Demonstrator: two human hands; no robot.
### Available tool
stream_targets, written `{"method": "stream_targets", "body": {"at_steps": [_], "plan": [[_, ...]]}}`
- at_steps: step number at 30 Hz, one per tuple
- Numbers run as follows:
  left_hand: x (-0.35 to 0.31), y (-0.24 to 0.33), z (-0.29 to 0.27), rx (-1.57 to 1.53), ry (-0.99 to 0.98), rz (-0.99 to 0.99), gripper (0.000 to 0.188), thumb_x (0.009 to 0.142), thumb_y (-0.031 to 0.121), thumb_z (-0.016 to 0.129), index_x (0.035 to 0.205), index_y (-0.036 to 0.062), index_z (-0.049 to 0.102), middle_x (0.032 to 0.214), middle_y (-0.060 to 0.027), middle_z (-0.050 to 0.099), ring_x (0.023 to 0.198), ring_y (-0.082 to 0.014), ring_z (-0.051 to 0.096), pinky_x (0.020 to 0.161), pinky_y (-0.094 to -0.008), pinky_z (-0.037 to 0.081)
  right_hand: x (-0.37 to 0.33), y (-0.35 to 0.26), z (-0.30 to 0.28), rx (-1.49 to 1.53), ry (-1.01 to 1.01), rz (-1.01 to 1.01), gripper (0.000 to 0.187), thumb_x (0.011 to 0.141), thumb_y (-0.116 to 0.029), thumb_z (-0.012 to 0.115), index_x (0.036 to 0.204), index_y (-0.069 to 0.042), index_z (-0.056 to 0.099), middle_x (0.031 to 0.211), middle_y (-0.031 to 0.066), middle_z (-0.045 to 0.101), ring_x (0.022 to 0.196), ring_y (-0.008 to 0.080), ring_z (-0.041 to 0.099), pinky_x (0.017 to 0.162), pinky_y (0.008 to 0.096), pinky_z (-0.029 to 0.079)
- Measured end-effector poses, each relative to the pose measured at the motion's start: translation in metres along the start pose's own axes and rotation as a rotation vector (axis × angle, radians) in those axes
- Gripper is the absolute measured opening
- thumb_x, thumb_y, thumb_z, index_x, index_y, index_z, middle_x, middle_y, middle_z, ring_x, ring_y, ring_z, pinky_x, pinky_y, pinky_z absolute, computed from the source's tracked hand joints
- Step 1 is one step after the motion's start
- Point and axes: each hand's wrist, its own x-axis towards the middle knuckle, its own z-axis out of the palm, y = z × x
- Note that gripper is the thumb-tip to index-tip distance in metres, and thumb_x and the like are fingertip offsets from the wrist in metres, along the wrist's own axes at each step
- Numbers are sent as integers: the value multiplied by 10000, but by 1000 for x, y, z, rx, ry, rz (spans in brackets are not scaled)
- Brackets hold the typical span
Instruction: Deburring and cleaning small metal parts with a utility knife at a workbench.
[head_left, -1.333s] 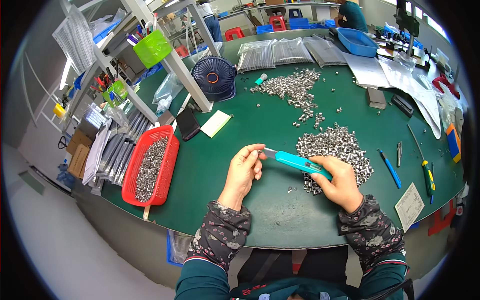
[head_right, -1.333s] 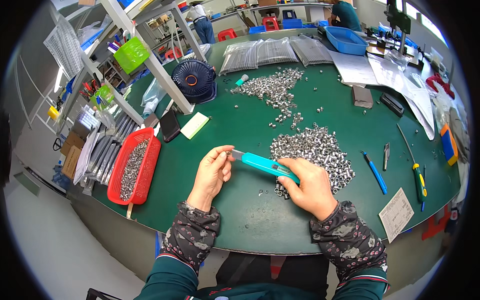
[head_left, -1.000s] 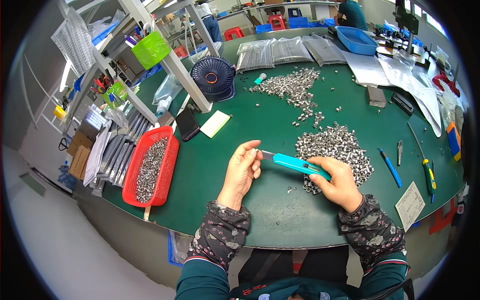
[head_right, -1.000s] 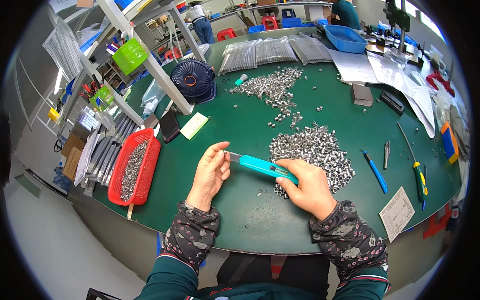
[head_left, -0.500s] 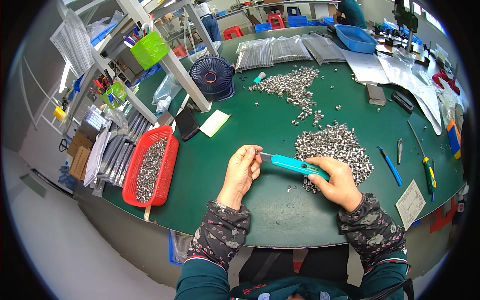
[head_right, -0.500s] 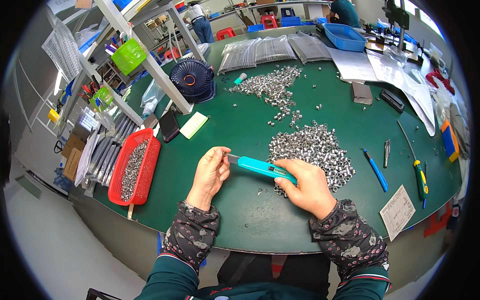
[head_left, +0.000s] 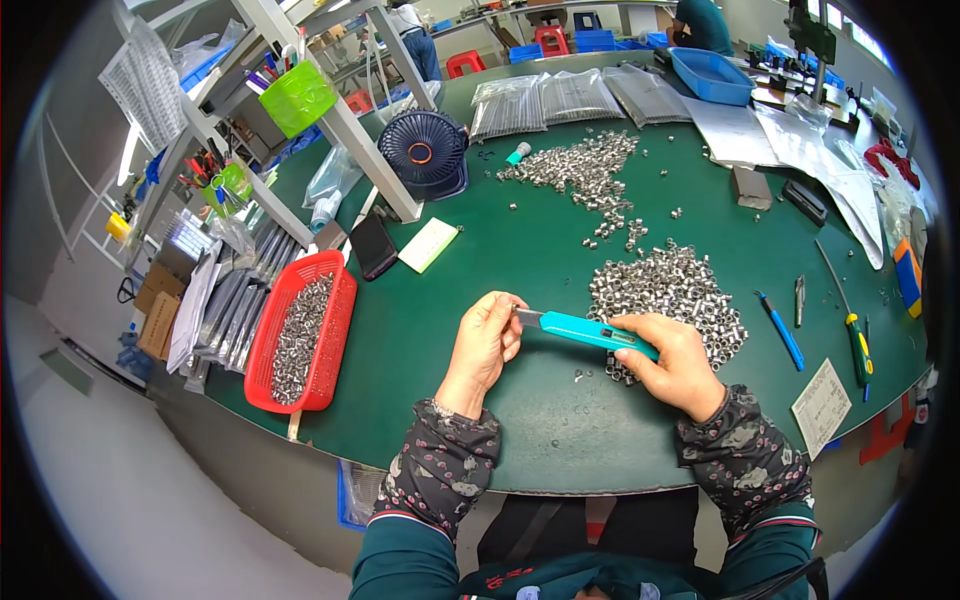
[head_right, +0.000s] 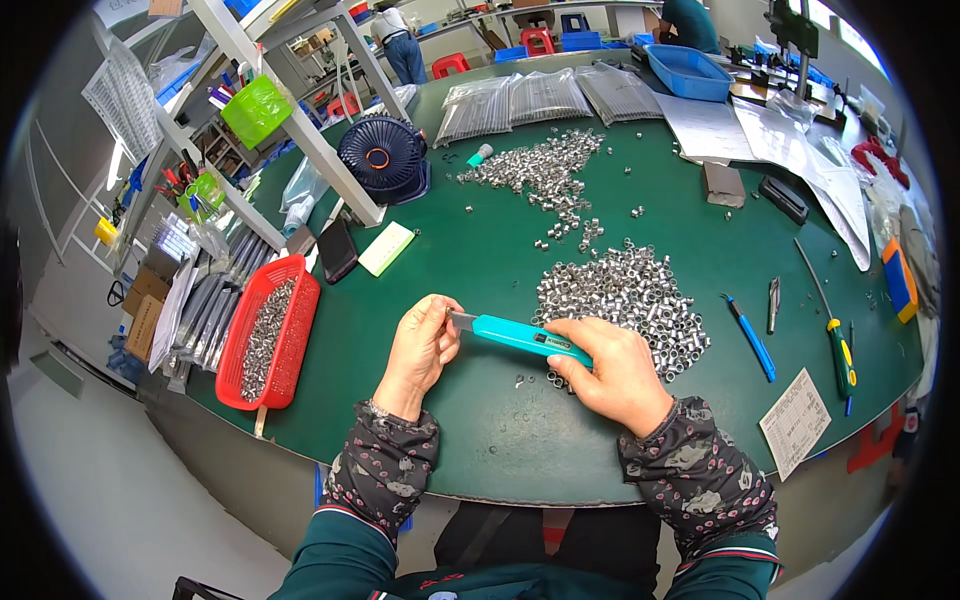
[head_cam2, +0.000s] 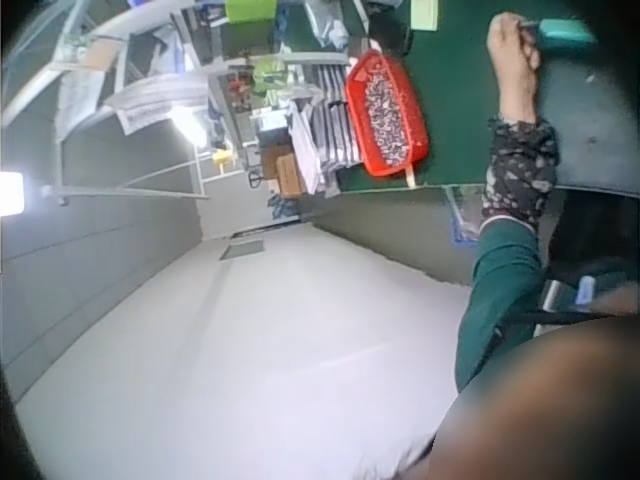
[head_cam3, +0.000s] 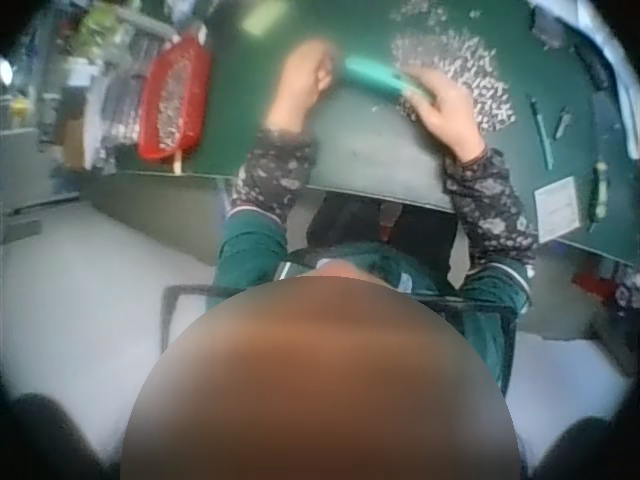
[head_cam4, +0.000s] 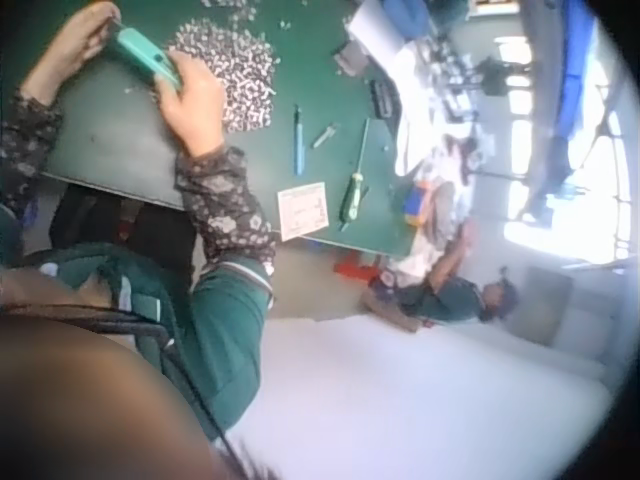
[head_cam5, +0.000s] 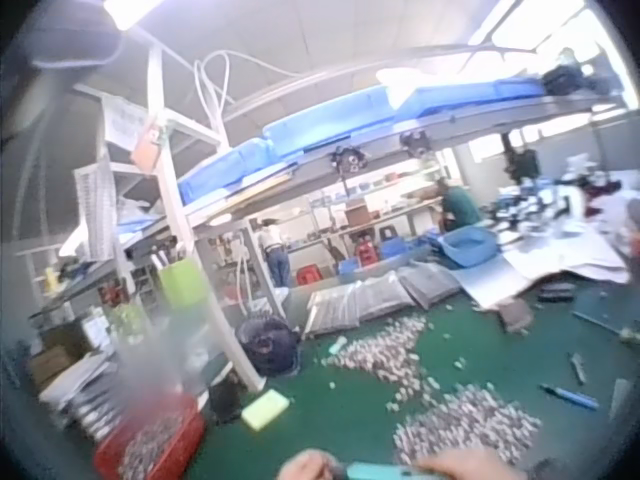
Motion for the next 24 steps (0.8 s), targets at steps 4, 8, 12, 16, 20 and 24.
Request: {"method": "stream_targets", "body": {"at_steps": [4, 8, 12, 16, 20, 24], "plan": [[0, -1, 2, 98, 42, 17, 262, 920, 273, 470, 810, 45, 537, 558, 15, 451, 394, -29, 335, 336, -163, 268, 1, -4, -4, -51, -24, 17, 276, 733, -161, 636, 990, -68, 595, 739, 105, 572, 645, 281, 576, 572, 367, 455], [-1, 1, 3, 204, 58, 15, 299, 912, 315, 474, 771, 56, 522, 524, 27, 425, 382, -24, 308, 325, -165, 255, 0, -2, -3, -96, -1, -17, 271, 731, -164, 638, 985, -78, 598, 713, 93, 555, 626, 274, 569, 554, 363, 451], [-2, 2, 4, 209, 65, 2, 303, 913, 318, 474, 760, 60, 514, 512, 30, 402, 367, -29, 289, 320, -168, 243, 0, -2, -2, -125, 3, -15, 269, 729, -170, 640, 981, -87, 599, 703, 86, 546, 622, 269, 564, 548, 362, 448], [-2, 2, 4, 225, 73, 1, 299, 915, 311, 471, 751, 64, 510, 504, 32, 382, 361, -35, 278, 320, -170, 232, 0, -3, -2, -165, 13, -39, 276, 724, -171, 640, 985, -95, 597, 695, 78, 531, 630, 259, 556, 537, 361, 441], [-1, 1, 5, 218, 82, -7, 299, 916, 305, 471, 744, 63, 510, 497, 32, 370, 359, -37, 266, 316, -174, 225, 0, -4, -3, -224, 32, -71, 291, 711, -156, 647, 990, -92, 593, 692, 73, 515, 628, 254, 543, 528, 361, 434], [-2, 3, 7, 183, 116, -43, 315, 912, 316, 476, 722, 66, 496, 490, 30, 359, 358, -39, 253, 310, -179, 219, 2, -7, -3, -276, 66, -143, 324, 681, -108, 662, 995, -77, 588, 690, 75, 504, 621, 252, 531, 524, 358, 430]]}}
